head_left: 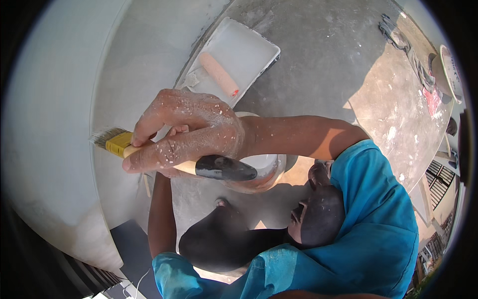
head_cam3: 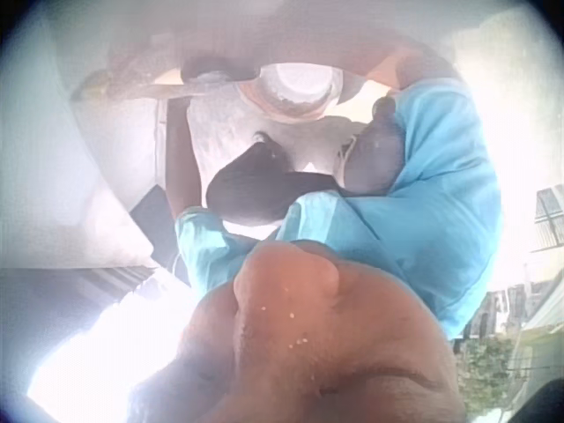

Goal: The person paints a curved wall section using a paintbrush and a small bucket of white paint. They repeatedly dip the brush into the bucket and apply paint to the wall surface, occasionally adjusting position while remaining crouched.

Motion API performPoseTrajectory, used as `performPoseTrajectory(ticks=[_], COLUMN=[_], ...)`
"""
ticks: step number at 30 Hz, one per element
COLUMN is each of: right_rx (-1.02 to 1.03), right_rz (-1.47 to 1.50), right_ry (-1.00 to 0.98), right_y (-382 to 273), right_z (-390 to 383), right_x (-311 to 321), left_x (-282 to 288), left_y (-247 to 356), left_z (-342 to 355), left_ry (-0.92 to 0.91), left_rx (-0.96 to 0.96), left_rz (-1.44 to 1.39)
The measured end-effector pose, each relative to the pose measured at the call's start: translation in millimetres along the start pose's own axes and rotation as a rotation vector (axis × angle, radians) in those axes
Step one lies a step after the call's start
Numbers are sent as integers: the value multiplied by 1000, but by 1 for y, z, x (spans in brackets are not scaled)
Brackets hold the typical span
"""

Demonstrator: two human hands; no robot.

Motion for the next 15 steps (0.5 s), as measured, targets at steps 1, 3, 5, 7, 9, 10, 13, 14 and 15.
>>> performPoseTrajectory(ticks=[1,3,5,7,9,10,13,14,15], right_rx=[-107,-380,-945,-1033,-1121,-1163,-1318,-1342,-1361], right_rz=[29,-5,-70,-203,-338,-405,-627,-553,-630], right_ry=[-41,-163,-241,-215,-213,-225,-341,-301,-342], right_y=[11,35,60,40,17,6,2,4,6], right_z=[-13,-50,-106,-125,-136,-139,-170,-181,-186], right_x=[4,17,38,63,61,51,38,29,18], left_x=[-5,-23,-36,-42,-38,-33,-25,-25,-28], left_y=[-22,-55,-75,-82,-83,-84,-81,-83,-85], left_z=[5,25,44,52,55,56,59,61,62], left_ry=[-19,-84,-128,-161,-116,-90,-71,-72,-87], left_rx=[28,22,-30,-79,-136,-169,-236,-249,-277], left_rz=[20,-16,-115,-145,-173,-155,-154,-162,-186])
Point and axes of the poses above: each hand's wrist, its own z-axis towards the middle knuckle, its own x-axis out of the back of the hand, y = z × x, the point moved 10 cm from there along z, towards the middle knuckle, and after that the axes turned 14 degrees about -y, right-handed, at the moved point
